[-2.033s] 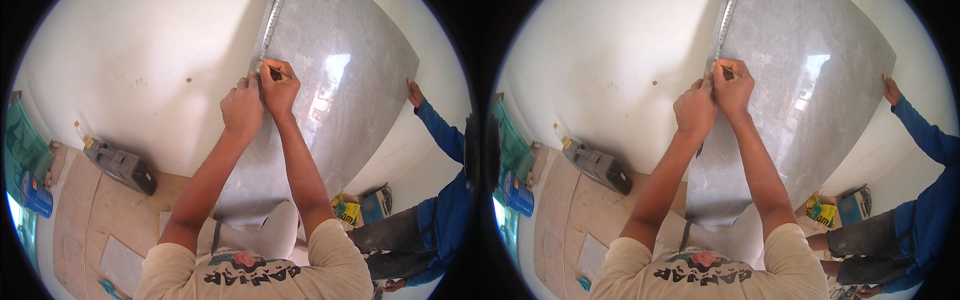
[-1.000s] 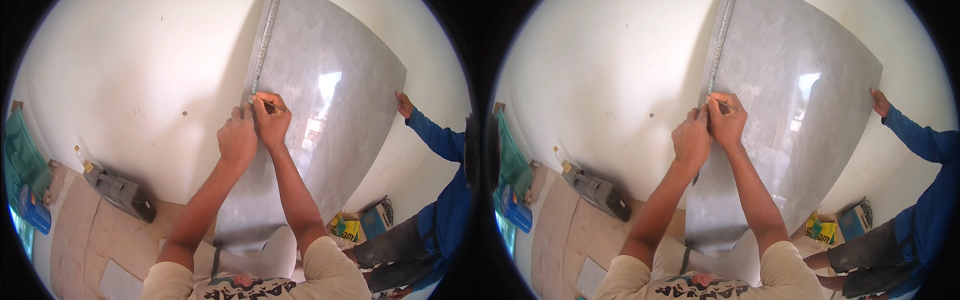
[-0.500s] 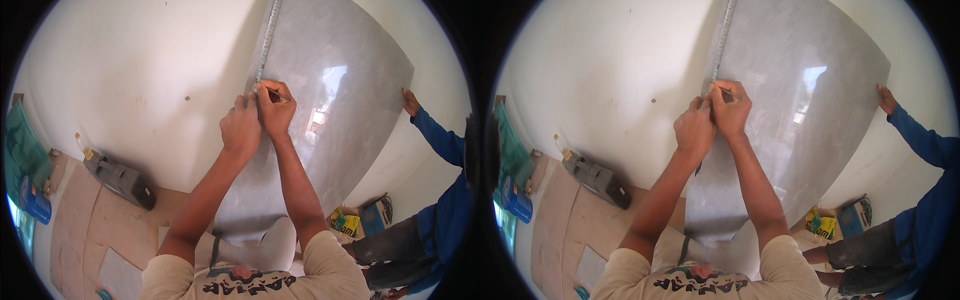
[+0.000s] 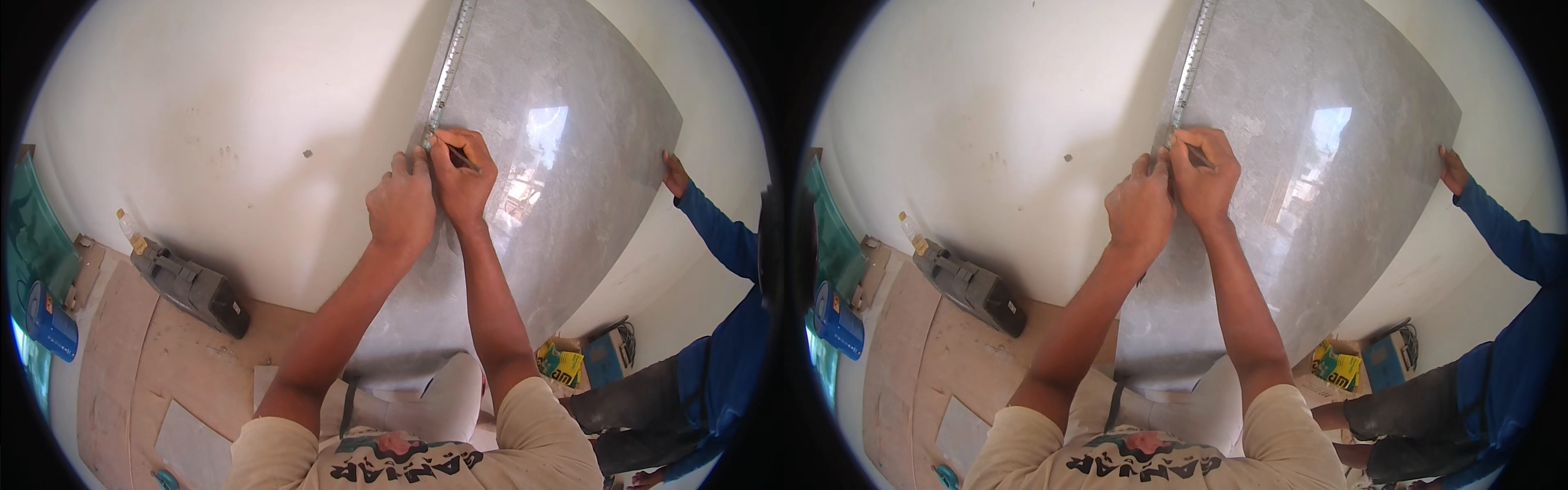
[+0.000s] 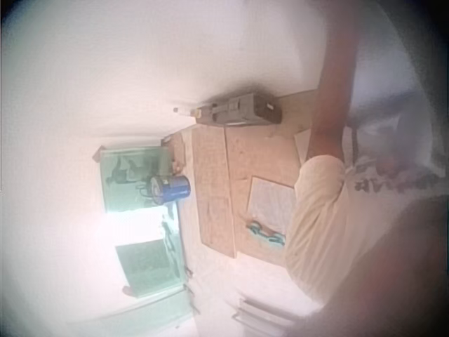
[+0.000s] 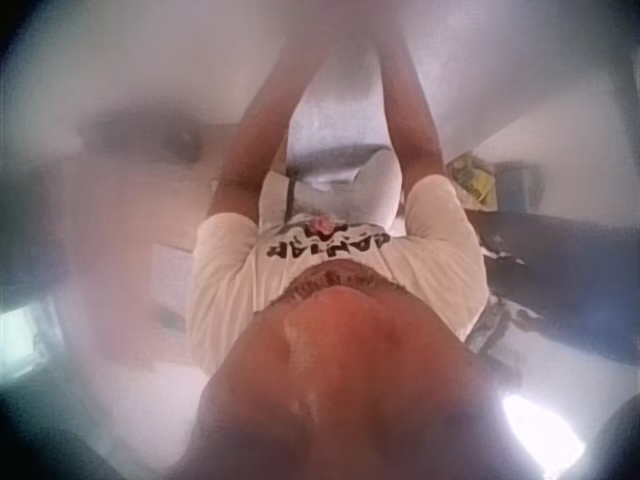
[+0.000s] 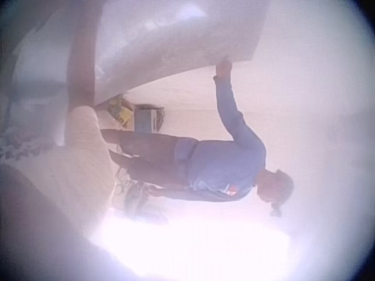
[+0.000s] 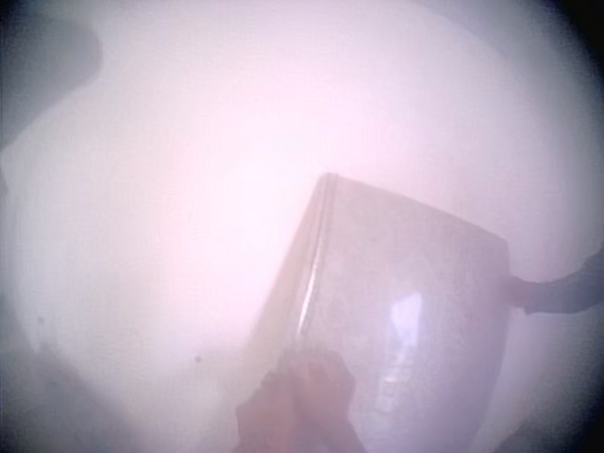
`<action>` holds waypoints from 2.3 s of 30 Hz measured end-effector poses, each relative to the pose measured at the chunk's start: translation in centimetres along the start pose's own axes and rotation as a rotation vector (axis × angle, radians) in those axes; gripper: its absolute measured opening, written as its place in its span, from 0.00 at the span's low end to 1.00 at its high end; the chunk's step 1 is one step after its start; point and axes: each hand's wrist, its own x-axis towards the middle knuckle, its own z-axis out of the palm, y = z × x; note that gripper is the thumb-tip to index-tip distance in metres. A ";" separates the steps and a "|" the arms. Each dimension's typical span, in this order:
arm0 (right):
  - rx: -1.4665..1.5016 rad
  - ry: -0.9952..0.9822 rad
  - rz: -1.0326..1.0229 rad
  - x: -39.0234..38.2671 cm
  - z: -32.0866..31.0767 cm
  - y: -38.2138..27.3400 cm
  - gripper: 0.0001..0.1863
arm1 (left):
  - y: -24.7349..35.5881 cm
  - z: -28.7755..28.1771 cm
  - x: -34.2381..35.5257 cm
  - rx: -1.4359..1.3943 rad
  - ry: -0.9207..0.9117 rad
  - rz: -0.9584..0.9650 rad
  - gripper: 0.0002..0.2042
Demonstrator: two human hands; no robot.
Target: The person measures a section of the floor with a tape measure and then marks a large ceramic tile with a pencil using a metal ruler as a guide. The person moves between the floor and a workbench area to perform these tasks.
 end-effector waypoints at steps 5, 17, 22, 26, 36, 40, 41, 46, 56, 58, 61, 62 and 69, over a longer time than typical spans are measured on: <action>0.045 -0.005 0.081 0.1 -0.2 0.0 0.04 | 0.0 0.2 -0.1 0.013 0.029 0.014 0.20; -0.016 -0.019 0.087 0.3 -0.2 0.2 0.03 | 0.3 -0.3 0.0 -0.058 -0.056 -0.056 0.20; 0.027 -0.005 0.071 0.2 0.1 0.3 0.03 | 0.2 -0.4 0.0 -0.082 -0.052 -0.049 0.20; 0.055 0.006 0.093 0.2 -0.1 0.3 0.03 | 0.2 -0.6 0.0 -0.087 -0.072 -0.053 0.21; 0.048 -0.025 0.073 0.0 -0.3 0.5 0.03 | -0.3 0.4 -0.2 0.003 0.065 0.037 0.20; 0.000 -0.036 0.047 0.0 -0.4 0.3 0.03 | 0.2 -0.6 0.0 -0.087 -0.065 -0.046 0.20; -0.014 -0.038 0.038 0.0 -0.4 0.3 0.03 | 0.1 -0.5 0.0 -0.087 -0.060 -0.043 0.20; -0.025 -0.041 -0.022 0.2 -0.3 0.7 0.03 | 0.2 -0.3 -0.1 -0.092 -0.025 -0.036 0.18; -0.063 -0.074 -0.048 0.4 -0.3 0.2 0.03 | 0.1 -0.2 -0.1 -0.072 0.015 -0.017 0.18; -0.050 -0.090 -0.037 0.5 -0.3 0.0 0.02 | 0.1 -0.1 -0.1 -0.068 0.011 -0.018 0.18; -0.058 -0.115 -0.028 0.6 -0.6 0.1 0.02 | -0.2 0.3 -0.2 -0.025 0.044 0.028 0.20; -0.063 -0.123 -0.028 0.7 -0.7 0.2 0.03 | -0.2 0.3 -0.2 -0.021 0.043 0.028 0.20; -0.054 -0.137 -0.015 0.9 -0.9 -0.2 0.03 | -0.1 0.3 -0.3 0.004 0.036 0.002 0.21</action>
